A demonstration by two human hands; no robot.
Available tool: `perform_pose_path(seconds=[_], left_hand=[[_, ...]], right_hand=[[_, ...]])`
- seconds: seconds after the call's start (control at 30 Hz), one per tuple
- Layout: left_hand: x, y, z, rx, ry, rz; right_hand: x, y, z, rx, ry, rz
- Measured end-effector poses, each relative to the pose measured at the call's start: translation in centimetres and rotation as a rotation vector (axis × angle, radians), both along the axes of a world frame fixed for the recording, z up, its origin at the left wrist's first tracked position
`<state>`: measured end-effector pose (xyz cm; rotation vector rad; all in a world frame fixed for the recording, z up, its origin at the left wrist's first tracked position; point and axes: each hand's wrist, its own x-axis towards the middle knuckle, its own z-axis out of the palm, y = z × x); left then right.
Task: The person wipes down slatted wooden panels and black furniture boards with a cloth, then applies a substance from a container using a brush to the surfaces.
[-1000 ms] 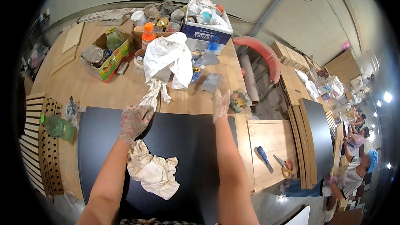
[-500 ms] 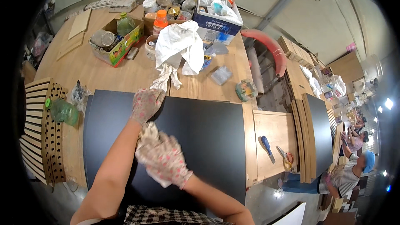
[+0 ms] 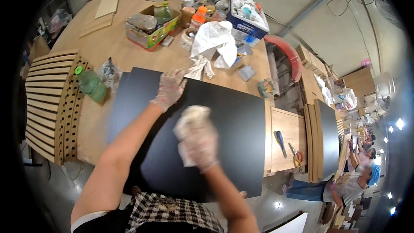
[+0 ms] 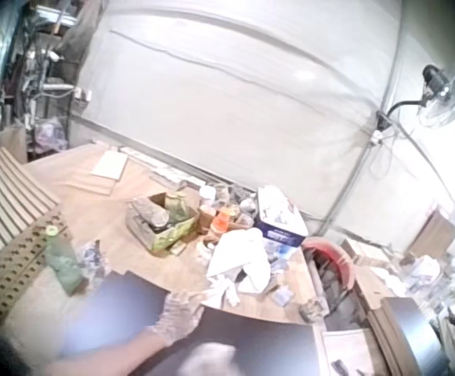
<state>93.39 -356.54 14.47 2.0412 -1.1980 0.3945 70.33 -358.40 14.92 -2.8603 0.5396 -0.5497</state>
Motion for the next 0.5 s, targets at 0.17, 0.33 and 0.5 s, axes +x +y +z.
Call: perform_pose_path(seconds=[0.17,0.33,0.5], left_hand=[[0.1,17.8,2.7,0.002,-0.027,0.144],[-2.8,25.0,-0.4,0.125,0.268,0.173],[-2.6,28.7,-3.5,0.056,0.334,0.100]], right_hand=[[-7.2,-17.0,-2.5,0.027,-0.044,-0.567],[4.9,-12.1,-5.6,-0.204,0.175,-0.311],[11.2,10.7,-1.9,-0.060,-0.102,0.297]])
